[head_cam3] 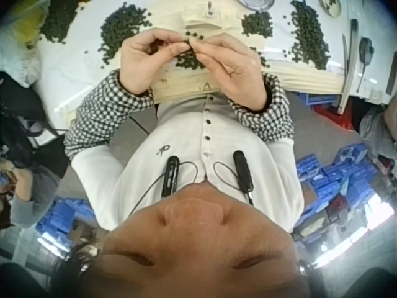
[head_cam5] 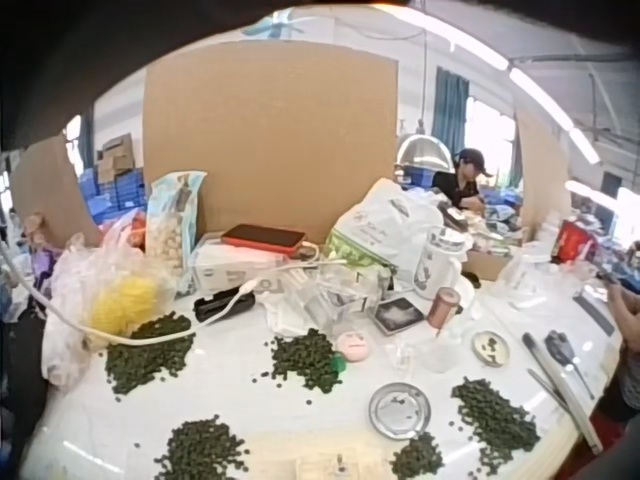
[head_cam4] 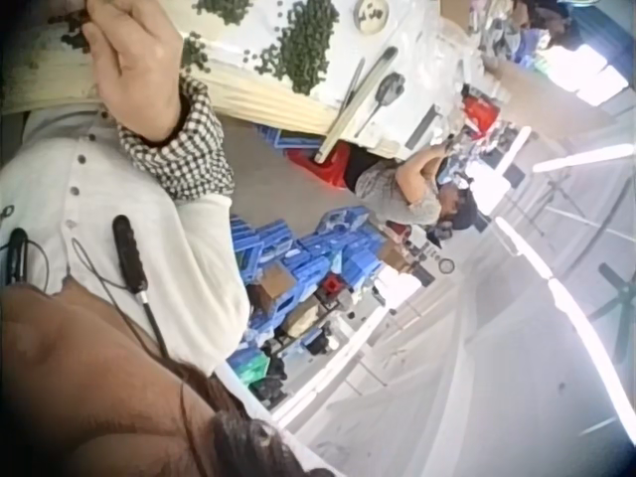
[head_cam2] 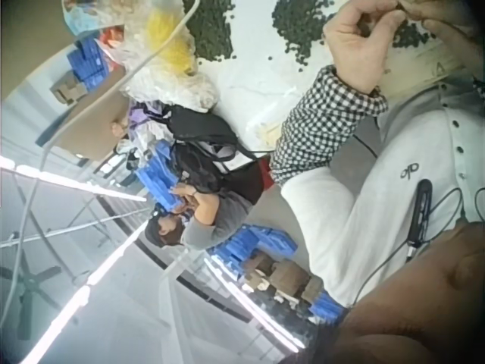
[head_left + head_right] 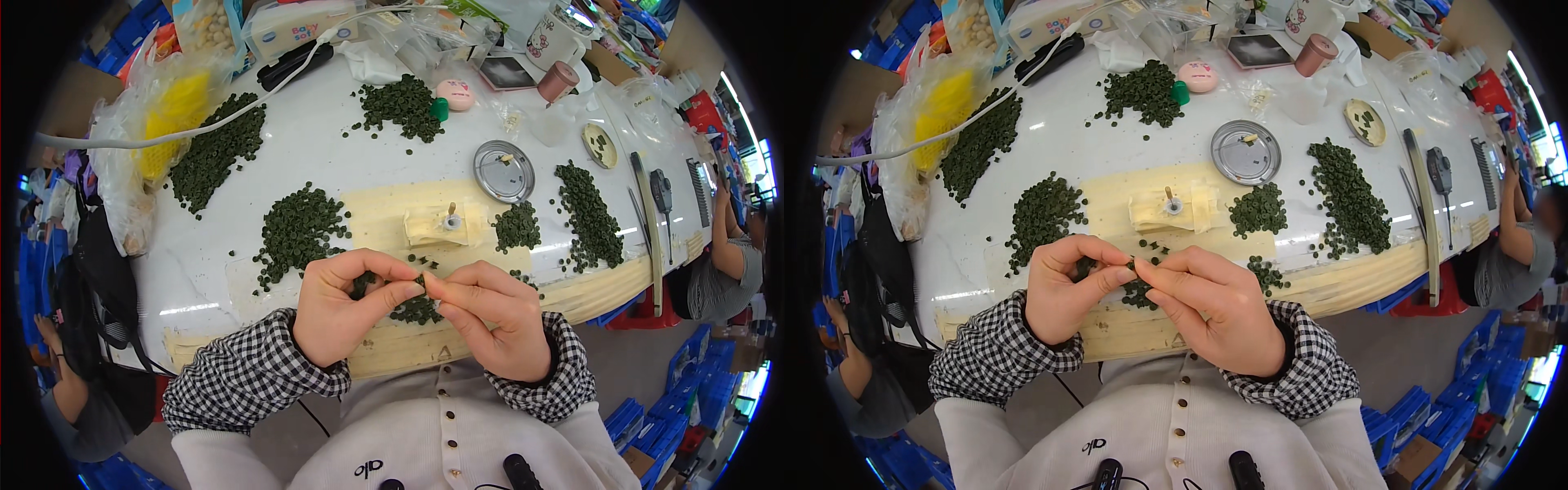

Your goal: The recorder is assembling small green components onto a larger white plastic part on a factory production table.

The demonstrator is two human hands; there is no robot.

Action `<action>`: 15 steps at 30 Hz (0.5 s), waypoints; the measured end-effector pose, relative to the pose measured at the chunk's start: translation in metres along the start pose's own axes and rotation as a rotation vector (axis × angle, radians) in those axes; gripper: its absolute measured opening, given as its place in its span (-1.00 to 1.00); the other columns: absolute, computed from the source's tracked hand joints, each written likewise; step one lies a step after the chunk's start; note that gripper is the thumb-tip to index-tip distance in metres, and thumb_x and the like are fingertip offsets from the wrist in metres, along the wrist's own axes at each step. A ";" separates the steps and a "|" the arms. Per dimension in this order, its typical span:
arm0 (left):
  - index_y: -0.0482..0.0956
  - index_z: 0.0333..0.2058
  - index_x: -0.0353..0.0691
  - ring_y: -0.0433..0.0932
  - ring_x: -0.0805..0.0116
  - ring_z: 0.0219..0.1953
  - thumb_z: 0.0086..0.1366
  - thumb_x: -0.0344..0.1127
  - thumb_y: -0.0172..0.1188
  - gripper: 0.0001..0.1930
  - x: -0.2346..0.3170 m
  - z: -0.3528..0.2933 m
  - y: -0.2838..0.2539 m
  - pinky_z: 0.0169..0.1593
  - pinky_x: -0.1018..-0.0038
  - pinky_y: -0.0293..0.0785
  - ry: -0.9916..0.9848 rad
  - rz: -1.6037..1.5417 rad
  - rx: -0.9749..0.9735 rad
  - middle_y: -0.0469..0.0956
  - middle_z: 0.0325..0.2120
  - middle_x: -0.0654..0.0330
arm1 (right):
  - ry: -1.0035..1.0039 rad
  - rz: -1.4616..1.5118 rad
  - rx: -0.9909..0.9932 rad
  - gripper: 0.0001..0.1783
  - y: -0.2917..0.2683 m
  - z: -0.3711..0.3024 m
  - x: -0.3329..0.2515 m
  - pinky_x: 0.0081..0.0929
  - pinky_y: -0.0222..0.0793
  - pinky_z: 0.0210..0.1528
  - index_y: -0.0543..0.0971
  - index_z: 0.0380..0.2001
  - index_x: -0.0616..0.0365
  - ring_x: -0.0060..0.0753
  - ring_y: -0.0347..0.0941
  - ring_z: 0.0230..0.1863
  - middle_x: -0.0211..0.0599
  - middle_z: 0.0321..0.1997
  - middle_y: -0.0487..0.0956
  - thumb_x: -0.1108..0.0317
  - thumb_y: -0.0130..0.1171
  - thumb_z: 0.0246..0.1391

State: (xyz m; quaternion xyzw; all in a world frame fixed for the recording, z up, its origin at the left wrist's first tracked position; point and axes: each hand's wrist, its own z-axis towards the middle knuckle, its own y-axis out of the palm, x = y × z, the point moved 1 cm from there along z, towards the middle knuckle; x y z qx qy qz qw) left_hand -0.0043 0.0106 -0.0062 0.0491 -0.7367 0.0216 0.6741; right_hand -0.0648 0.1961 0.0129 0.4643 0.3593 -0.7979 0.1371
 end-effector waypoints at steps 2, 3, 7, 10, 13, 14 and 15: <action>0.60 -0.33 -0.31 0.24 0.75 -0.56 0.10 -0.51 0.27 -0.88 0.001 0.001 0.000 -0.48 0.74 0.20 -0.017 0.016 -0.031 0.52 -0.54 0.38 | -0.003 -0.057 0.035 -0.70 -0.007 0.000 0.002 -0.55 0.38 -0.39 0.56 -0.16 0.30 -0.35 0.45 -0.44 -0.19 -0.38 0.51 0.59 0.18 -0.05; 0.60 -0.33 -0.31 0.23 0.75 -0.57 0.11 -0.51 0.27 -0.87 -0.001 0.002 0.000 -0.48 0.74 0.19 -0.030 0.022 -0.038 0.51 -0.54 0.39 | -0.004 -0.107 0.066 -0.71 -0.014 0.001 0.004 -0.54 0.38 -0.39 0.57 -0.18 0.30 -0.33 0.45 -0.43 -0.18 -0.39 0.52 0.59 0.19 -0.06; 0.57 -0.33 -0.34 0.25 0.75 -0.55 0.10 -0.50 0.27 -0.87 0.001 0.006 -0.002 -0.46 0.75 0.21 -0.126 0.051 -0.090 0.49 -0.55 0.40 | 0.077 -0.336 0.233 -0.83 -0.043 -0.007 0.009 -0.50 0.36 -0.36 0.59 -0.38 0.28 -0.29 0.45 -0.41 -0.22 -0.42 0.54 0.58 0.24 -0.14; 0.56 -0.33 -0.36 0.24 0.76 -0.57 0.11 -0.51 0.25 -0.87 0.002 0.006 -0.002 -0.47 0.77 0.19 -0.211 0.065 -0.125 0.46 -0.56 0.41 | 0.087 -0.485 0.127 -0.85 -0.058 -0.019 0.015 -0.46 0.31 -0.35 0.58 -0.45 0.25 -0.29 0.39 -0.42 -0.26 -0.44 0.52 0.57 0.28 -0.21; 0.56 -0.30 -0.36 0.22 0.78 -0.60 0.12 -0.51 0.21 -0.86 0.002 0.006 -0.002 -0.50 0.78 0.16 -0.236 0.103 -0.149 0.45 -0.57 0.42 | 0.078 -0.517 -0.001 -0.83 -0.060 -0.031 0.020 -0.43 0.28 -0.34 0.58 -0.48 0.21 -0.28 0.35 -0.40 -0.31 -0.46 0.49 0.55 0.31 -0.28; 0.55 -0.30 -0.37 0.21 0.79 -0.61 0.12 -0.51 0.21 -0.85 0.001 0.007 -0.001 -0.51 0.79 0.15 -0.217 0.084 -0.141 0.44 -0.57 0.43 | 0.076 -0.510 -0.036 -0.82 -0.060 -0.036 0.022 -0.42 0.27 -0.33 0.58 -0.49 0.20 -0.28 0.33 -0.39 -0.32 -0.47 0.48 0.54 0.32 -0.30; 0.54 -0.29 -0.38 0.21 0.79 -0.62 0.13 -0.50 0.20 -0.85 0.001 0.007 -0.001 -0.52 0.79 0.14 -0.201 0.074 -0.126 0.43 -0.58 0.43 | 0.064 -0.512 -0.080 -0.80 -0.059 -0.039 0.023 -0.43 0.27 -0.33 0.59 -0.49 0.17 -0.30 0.33 -0.36 -0.36 -0.49 0.44 0.53 0.34 -0.31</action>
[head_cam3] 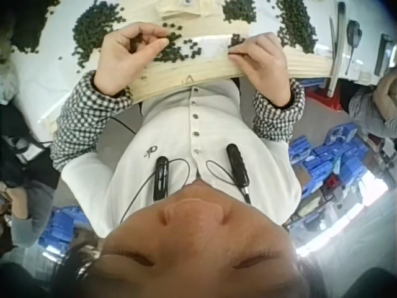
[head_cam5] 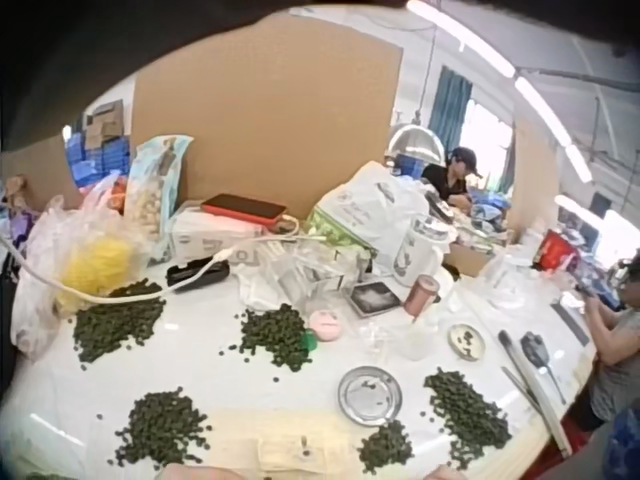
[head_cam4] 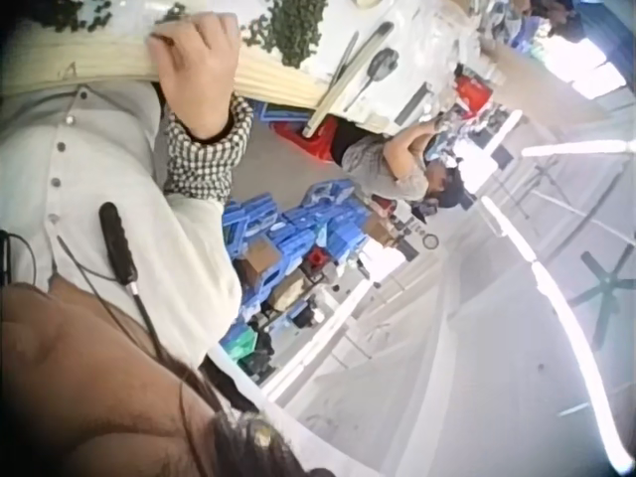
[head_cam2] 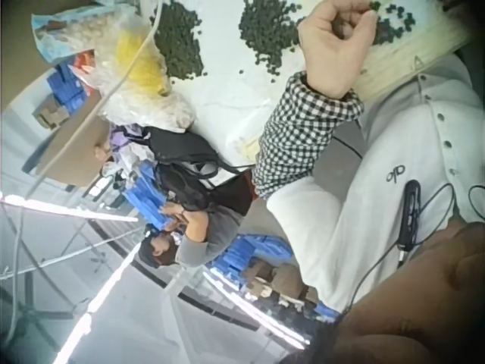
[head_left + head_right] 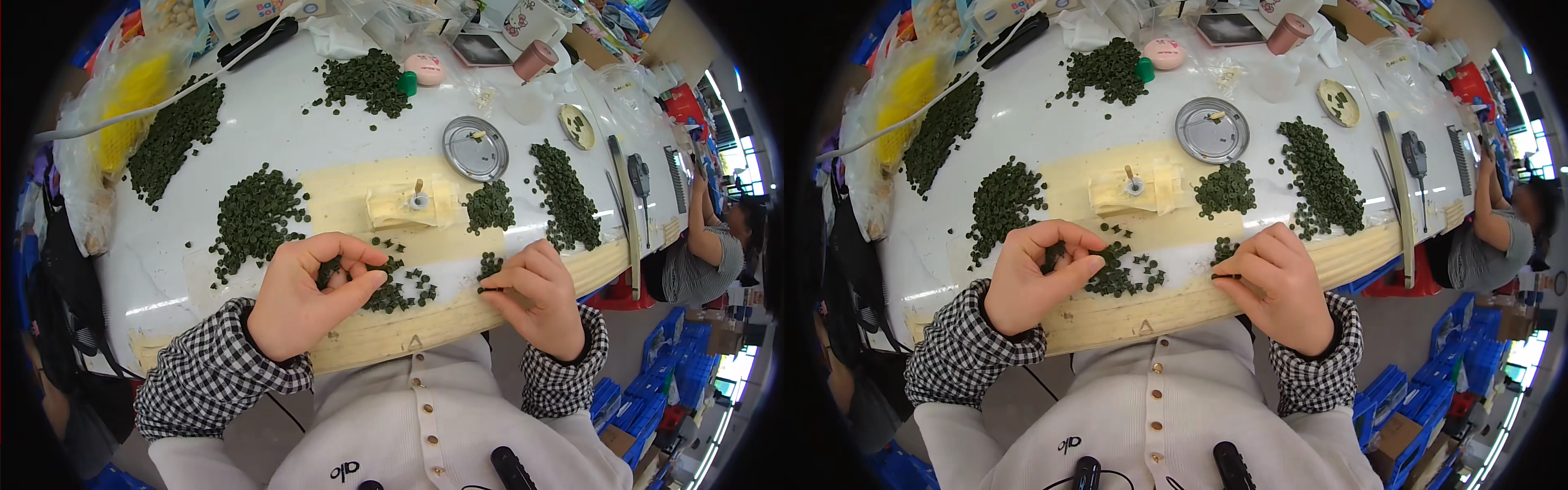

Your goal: The recorder is assembling small green components onto a larger white plastic part on a factory production table.

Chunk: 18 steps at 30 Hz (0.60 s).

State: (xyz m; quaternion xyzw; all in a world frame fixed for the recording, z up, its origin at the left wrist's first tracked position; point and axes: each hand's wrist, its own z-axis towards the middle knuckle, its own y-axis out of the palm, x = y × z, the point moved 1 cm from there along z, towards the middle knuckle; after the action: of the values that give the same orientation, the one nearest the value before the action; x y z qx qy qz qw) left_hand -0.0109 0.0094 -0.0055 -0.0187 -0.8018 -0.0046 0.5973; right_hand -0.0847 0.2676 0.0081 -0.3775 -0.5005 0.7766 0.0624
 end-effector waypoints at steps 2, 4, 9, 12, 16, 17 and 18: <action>0.51 -0.23 -0.38 0.24 0.79 -0.56 0.16 -0.48 0.18 -0.81 -0.002 -0.001 -0.001 -0.50 0.78 0.16 0.021 -0.014 -0.004 0.43 -0.52 0.41 | -0.011 -0.020 -0.008 -0.81 0.002 -0.004 0.002 -0.43 0.27 -0.33 0.59 -0.49 0.16 -0.30 0.32 -0.37 -0.37 -0.49 0.43 0.52 0.33 -0.31; 0.48 -0.18 -0.37 0.24 0.76 -0.54 0.21 -0.47 0.11 -0.80 0.002 -0.001 -0.002 -0.48 0.77 0.17 -0.046 -0.158 0.003 0.45 -0.46 0.36 | -0.041 -0.056 0.006 -0.81 0.007 -0.005 0.003 -0.44 0.27 -0.32 0.59 -0.50 0.15 -0.30 0.31 -0.37 -0.37 -0.49 0.43 0.51 0.33 -0.31; 0.40 -0.10 -0.34 0.17 0.69 -0.57 0.31 -0.46 -0.10 -0.78 -0.001 -0.002 -0.006 -0.49 0.73 0.15 -0.184 -0.679 -0.121 0.49 -0.36 0.21 | -0.114 -0.144 0.088 -0.84 0.016 0.000 -0.002 -0.45 0.26 -0.32 0.58 -0.50 0.13 -0.32 0.31 -0.38 -0.40 -0.49 0.42 0.49 0.29 -0.29; 0.40 -0.12 -0.32 0.09 0.68 -0.65 0.33 -0.48 -0.18 -0.78 -0.001 -0.001 -0.001 -0.55 0.74 0.09 -0.201 -0.712 -0.122 0.52 -0.35 0.16 | -0.141 -0.185 0.120 -0.82 0.022 0.001 -0.002 -0.45 0.26 -0.32 0.59 -0.47 0.13 -0.33 0.31 -0.37 -0.41 -0.49 0.42 0.49 0.29 -0.29; 0.38 -0.06 -0.32 0.08 0.69 -0.67 0.36 -0.44 -0.19 -0.76 -0.002 0.000 -0.002 -0.57 0.74 0.07 -0.196 -0.695 -0.166 0.53 -0.34 0.15 | -0.170 -0.233 0.144 -0.76 0.024 -0.001 -0.003 -0.44 0.25 -0.34 0.61 -0.41 0.12 -0.34 0.30 -0.41 -0.41 -0.50 0.43 0.51 0.30 -0.30; 0.37 -0.05 -0.33 0.07 0.69 -0.67 0.37 -0.43 -0.19 -0.75 -0.002 0.001 -0.003 -0.58 0.74 0.06 -0.194 -0.690 -0.174 0.53 -0.35 0.16 | -0.166 -0.213 0.167 -0.74 0.023 0.001 -0.003 -0.44 0.25 -0.35 0.62 -0.40 0.12 -0.34 0.30 -0.42 -0.41 -0.50 0.43 0.52 0.30 -0.31; 0.37 -0.05 -0.33 0.07 0.70 -0.68 0.38 -0.42 -0.19 -0.75 -0.002 0.002 -0.004 -0.58 0.74 0.05 -0.187 -0.690 -0.189 0.53 -0.36 0.16 | -0.160 -0.191 0.187 -0.73 0.022 0.002 -0.004 -0.44 0.25 -0.35 0.62 -0.39 0.12 -0.34 0.30 -0.43 -0.41 -0.50 0.44 0.53 0.30 -0.31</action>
State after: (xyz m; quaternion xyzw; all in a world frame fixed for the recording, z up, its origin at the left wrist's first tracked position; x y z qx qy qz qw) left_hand -0.0119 0.0058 -0.0082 0.1976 -0.8081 -0.2781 0.4802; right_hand -0.0775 0.2534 -0.0072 -0.2578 -0.4627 0.8380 0.1308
